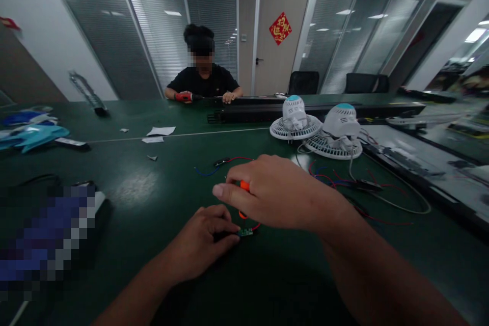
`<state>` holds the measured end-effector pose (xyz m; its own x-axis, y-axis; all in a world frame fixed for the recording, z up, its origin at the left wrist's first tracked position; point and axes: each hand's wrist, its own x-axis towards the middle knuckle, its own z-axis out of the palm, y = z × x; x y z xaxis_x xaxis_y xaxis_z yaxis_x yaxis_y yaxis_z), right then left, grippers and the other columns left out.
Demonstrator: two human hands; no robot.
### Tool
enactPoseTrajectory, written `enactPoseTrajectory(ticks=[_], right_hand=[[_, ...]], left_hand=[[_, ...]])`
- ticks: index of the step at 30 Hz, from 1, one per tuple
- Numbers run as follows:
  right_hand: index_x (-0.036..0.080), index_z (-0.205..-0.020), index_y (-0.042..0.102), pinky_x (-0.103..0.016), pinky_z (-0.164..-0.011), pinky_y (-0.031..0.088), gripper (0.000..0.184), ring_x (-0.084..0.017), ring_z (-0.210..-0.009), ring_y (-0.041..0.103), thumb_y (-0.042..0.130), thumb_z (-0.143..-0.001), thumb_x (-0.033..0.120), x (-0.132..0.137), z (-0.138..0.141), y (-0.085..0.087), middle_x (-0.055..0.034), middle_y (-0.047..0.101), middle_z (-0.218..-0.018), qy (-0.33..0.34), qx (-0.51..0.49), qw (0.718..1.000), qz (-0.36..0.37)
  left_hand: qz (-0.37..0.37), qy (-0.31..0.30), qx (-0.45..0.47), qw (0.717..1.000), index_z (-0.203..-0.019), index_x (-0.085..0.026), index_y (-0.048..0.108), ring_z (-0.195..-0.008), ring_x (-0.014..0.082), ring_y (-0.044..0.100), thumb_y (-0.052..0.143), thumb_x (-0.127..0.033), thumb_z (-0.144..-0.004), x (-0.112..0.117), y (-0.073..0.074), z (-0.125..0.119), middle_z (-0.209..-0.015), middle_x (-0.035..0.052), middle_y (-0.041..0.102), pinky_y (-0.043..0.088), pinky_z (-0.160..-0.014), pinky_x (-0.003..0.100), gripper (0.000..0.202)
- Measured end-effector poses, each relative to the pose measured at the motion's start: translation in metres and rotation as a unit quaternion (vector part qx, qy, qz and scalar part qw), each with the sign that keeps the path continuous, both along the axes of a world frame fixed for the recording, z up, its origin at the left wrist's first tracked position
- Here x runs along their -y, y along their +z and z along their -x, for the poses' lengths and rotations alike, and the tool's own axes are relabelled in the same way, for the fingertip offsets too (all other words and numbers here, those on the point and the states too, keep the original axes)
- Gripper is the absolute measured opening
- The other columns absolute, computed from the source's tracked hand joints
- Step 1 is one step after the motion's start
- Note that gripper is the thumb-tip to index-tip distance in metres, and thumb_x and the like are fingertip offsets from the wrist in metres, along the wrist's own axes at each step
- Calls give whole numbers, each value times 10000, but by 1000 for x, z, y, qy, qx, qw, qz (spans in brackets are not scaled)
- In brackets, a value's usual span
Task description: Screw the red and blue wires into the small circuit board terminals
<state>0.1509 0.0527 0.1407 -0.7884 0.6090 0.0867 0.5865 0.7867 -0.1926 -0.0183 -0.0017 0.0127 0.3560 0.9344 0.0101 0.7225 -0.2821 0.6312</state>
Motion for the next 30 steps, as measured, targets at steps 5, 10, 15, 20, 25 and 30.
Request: enactPoseTrajectory(ticks=[5, 10, 15, 20, 25, 30], right_hand=[[202, -734, 663, -304, -551, 225, 553, -154, -647, 515, 256, -960, 501, 1, 2, 0, -38, 665, -754, 0, 1, 1000, 7], [195, -722, 629, -307, -541, 206, 277, -138, -605, 451, 415, -878, 275, -1, 0, -1, -22, 632, -724, 0, 4, 1000, 1], [190, -744, 649, -288, -520, 215, 228, -130, -582, 456, 443, -835, 222, -1, 0, 0, -16, 625, -669, -1, -6, 1000, 18], [198, -804, 680, -273, -522, 247, 210, -140, -610, 512, 471, -803, 221, 0, 0, 0, -22, 655, -697, -12, -15, 999, 35], [202, -836, 675, -271, -542, 270, 198, -155, -649, 525, 487, -778, 227, -1, -1, 0, -30, 666, -739, -15, -19, 999, 40], [203, -849, 659, -267, -536, 269, 189, -154, -635, 518, 493, -767, 238, -2, -1, 0, -30, 647, -723, -18, -27, 999, 37]], left_hand=[[-18, -9, 10, 1000, -956, -286, 746, -886, 187, 604, 576, -340, -865, 0, -1, 1, -923, 14, 656, 456, -889, 381, 200], [-15, -3, 3, 1000, -970, -274, 744, -875, 183, 603, 596, -327, -856, 0, 0, 1, -912, 13, 647, 450, -881, 381, 194], [-11, 5, -6, 1000, -960, -257, 747, -849, 176, 600, 610, -304, -857, 0, 3, -1, -898, 13, 640, 435, -861, 378, 177], [-14, 8, -5, 1000, -979, -248, 743, -867, 183, 595, 622, -290, -851, 0, 2, -1, -913, 19, 643, 429, -856, 380, 181], [-14, 3, -2, 1000, -990, -257, 743, -862, 183, 592, 623, -295, -851, 0, 2, -1, -910, 18, 639, 424, -861, 384, 188], [-13, 4, -6, 1000, -985, -252, 743, -867, 184, 591, 621, -291, -851, 0, 2, -1, -914, 18, 633, 421, -859, 387, 186]])
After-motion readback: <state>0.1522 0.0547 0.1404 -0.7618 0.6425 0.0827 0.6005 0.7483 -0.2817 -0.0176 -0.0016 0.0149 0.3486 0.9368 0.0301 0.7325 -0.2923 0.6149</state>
